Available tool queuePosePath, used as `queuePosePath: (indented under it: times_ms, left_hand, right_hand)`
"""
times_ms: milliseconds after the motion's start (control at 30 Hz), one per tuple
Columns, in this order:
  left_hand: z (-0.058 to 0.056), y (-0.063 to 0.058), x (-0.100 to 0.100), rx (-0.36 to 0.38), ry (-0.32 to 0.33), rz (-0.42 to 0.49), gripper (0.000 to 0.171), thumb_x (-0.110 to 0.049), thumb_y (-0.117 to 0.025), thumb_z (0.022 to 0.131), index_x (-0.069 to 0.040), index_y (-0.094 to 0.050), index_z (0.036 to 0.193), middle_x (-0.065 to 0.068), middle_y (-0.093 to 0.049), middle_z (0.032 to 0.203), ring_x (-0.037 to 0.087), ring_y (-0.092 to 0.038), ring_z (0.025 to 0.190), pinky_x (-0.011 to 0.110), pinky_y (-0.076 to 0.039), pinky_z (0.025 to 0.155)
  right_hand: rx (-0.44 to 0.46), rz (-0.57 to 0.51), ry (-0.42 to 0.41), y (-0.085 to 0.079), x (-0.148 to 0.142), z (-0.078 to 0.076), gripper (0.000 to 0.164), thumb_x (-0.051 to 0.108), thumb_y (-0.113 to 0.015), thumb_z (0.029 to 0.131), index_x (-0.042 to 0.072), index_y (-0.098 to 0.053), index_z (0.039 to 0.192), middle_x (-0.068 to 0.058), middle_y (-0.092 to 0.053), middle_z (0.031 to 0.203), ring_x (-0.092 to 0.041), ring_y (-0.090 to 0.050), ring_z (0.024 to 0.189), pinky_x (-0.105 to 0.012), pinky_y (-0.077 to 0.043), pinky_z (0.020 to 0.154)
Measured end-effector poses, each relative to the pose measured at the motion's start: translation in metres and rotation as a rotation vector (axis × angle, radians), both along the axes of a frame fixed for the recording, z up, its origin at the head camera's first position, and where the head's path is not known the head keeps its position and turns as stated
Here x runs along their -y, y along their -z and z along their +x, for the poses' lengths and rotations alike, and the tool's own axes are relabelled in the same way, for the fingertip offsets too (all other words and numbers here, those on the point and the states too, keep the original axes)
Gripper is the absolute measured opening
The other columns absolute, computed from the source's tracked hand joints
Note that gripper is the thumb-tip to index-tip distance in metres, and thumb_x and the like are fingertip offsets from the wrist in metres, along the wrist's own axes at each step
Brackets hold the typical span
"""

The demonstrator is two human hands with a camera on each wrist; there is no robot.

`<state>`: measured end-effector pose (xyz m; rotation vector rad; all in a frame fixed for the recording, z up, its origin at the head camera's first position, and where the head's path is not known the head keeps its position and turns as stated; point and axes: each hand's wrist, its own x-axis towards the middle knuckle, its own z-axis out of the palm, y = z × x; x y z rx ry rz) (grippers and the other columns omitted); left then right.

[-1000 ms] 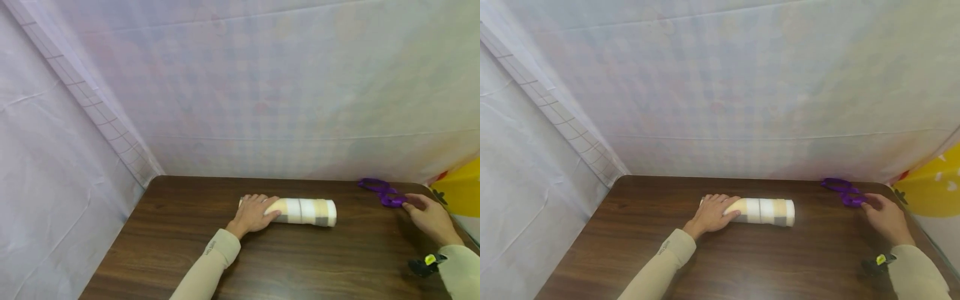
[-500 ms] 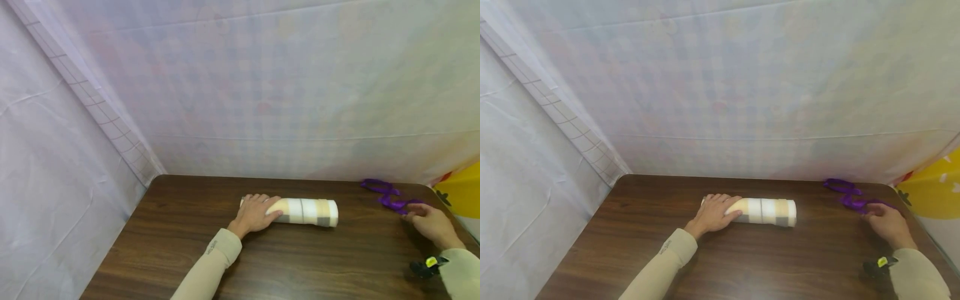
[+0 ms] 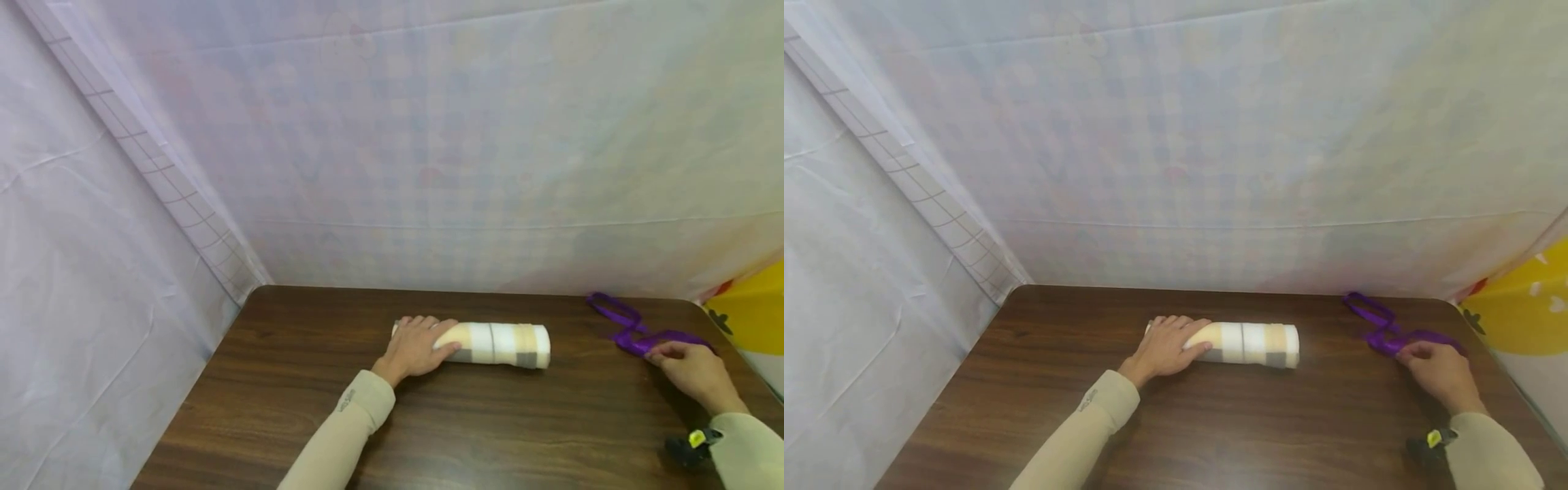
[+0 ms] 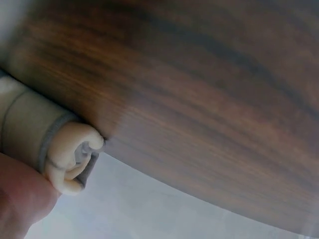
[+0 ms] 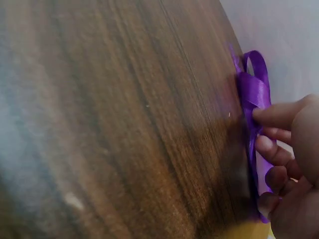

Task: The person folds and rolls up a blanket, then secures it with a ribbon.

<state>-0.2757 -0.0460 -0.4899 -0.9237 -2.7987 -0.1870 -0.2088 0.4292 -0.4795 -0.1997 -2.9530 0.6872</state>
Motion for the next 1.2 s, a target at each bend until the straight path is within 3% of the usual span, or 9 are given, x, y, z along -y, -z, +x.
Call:
queuePosePath:
  times_ms: [233, 367, 467, 567, 700, 833, 967, 1067, 1200]
  left_hand:
    - [0.000, -0.004, 0.001, 0.028, 0.010, 0.001, 0.059, -0.064, -0.023, 0.093, -0.034, -0.034, 0.143, -0.004, -0.052, 0.131, 0.018, -0.051, 0.116, 0.042, -0.038, 0.096]
    - [0.000, -0.007, 0.002, 0.038, 0.013, -0.011, 0.060, -0.063, -0.024, 0.094, -0.032, -0.033, 0.144, -0.003, -0.050, 0.134, 0.019, -0.049, 0.119, 0.043, -0.037, 0.098]
    - [0.000, -0.010, 0.001, 0.033, 0.020, -0.019, 0.060, -0.063, -0.024, 0.094, -0.031, -0.032, 0.144, -0.002, -0.050, 0.135, 0.020, -0.048, 0.121, 0.045, -0.036, 0.099]
    - [0.000, -0.012, 0.000, 0.035, 0.015, -0.034, 0.061, -0.063, -0.023, 0.094, -0.031, -0.031, 0.145, -0.002, -0.049, 0.136, 0.020, -0.047, 0.123, 0.047, -0.034, 0.101]
    - [0.001, -0.015, -0.002, 0.031, -0.009, -0.059, 0.063, -0.066, -0.020, 0.092, -0.033, -0.028, 0.146, -0.002, -0.048, 0.136, 0.020, -0.045, 0.124, 0.050, -0.030, 0.102]
    - [0.001, -0.015, -0.003, 0.007, -0.024, -0.084, 0.067, -0.069, -0.018, 0.090, -0.034, -0.026, 0.146, -0.001, -0.048, 0.137, 0.020, -0.045, 0.124, 0.053, -0.029, 0.102]
    - [0.002, -0.016, -0.003, -0.007, -0.028, -0.096, 0.070, -0.072, -0.017, 0.088, -0.033, -0.026, 0.146, 0.000, -0.046, 0.138, 0.021, -0.043, 0.126, 0.056, -0.027, 0.104]
    - [0.004, -0.019, -0.004, -0.016, -0.022, -0.082, 0.071, -0.072, -0.019, 0.088, -0.032, -0.025, 0.147, 0.000, -0.045, 0.139, 0.021, -0.041, 0.127, 0.057, -0.025, 0.105]
    - [0.009, -0.027, -0.008, -0.018, 0.026, 0.003, 0.068, -0.068, -0.027, 0.090, -0.029, -0.027, 0.146, 0.001, -0.045, 0.138, 0.021, -0.040, 0.127, 0.054, -0.028, 0.104]
  right_hand:
    - [-0.083, -0.056, -0.054, -0.007, 0.018, 0.009, 0.036, 0.040, -0.055, 0.092, 0.007, -0.069, 0.093, -0.028, -0.062, 0.107, -0.039, -0.058, 0.089, -0.044, -0.039, 0.067]
    - [-0.125, -0.093, -0.089, -0.019, 0.028, 0.014, 0.030, 0.038, -0.056, 0.093, 0.011, -0.069, 0.094, -0.015, -0.067, 0.102, -0.002, -0.055, 0.082, -0.032, -0.037, 0.066]
    - [-0.164, -0.138, -0.128, -0.029, 0.034, 0.021, 0.025, 0.034, -0.057, 0.093, 0.011, -0.067, 0.095, 0.004, -0.068, 0.092, 0.013, -0.047, 0.074, -0.024, -0.037, 0.063]
    - [-0.199, -0.250, -0.215, -0.040, 0.044, 0.028, 0.021, 0.024, -0.055, 0.095, 0.005, -0.063, 0.096, 0.006, -0.067, 0.079, 0.001, -0.056, 0.067, -0.023, -0.042, 0.056]
    - [-0.232, -0.423, -0.352, -0.055, 0.061, 0.036, 0.013, 0.009, -0.051, 0.096, -0.002, -0.057, 0.097, -0.008, -0.062, 0.069, -0.016, -0.057, 0.057, -0.031, -0.041, 0.045]
    - [-0.262, -0.539, -0.469, -0.072, 0.076, 0.043, 0.009, -0.002, -0.047, 0.095, -0.002, -0.055, 0.098, -0.007, -0.062, 0.068, -0.018, -0.050, 0.050, -0.035, -0.033, 0.040]
    - [-0.228, -0.685, -0.586, -0.088, 0.091, 0.050, 0.014, -0.007, -0.043, 0.095, -0.002, -0.055, 0.099, -0.004, -0.065, 0.073, -0.016, -0.048, 0.049, -0.035, -0.030, 0.038]
    - [-0.200, -0.711, -0.641, -0.097, 0.103, 0.055, 0.015, -0.008, -0.042, 0.095, -0.002, -0.054, 0.099, -0.003, -0.064, 0.074, -0.017, -0.046, 0.049, -0.035, -0.030, 0.038]
    - [-0.159, -0.700, -0.708, -0.103, 0.119, 0.059, 0.014, -0.009, -0.041, 0.095, -0.004, -0.052, 0.100, -0.006, -0.060, 0.074, -0.022, -0.042, 0.050, -0.034, -0.031, 0.038]
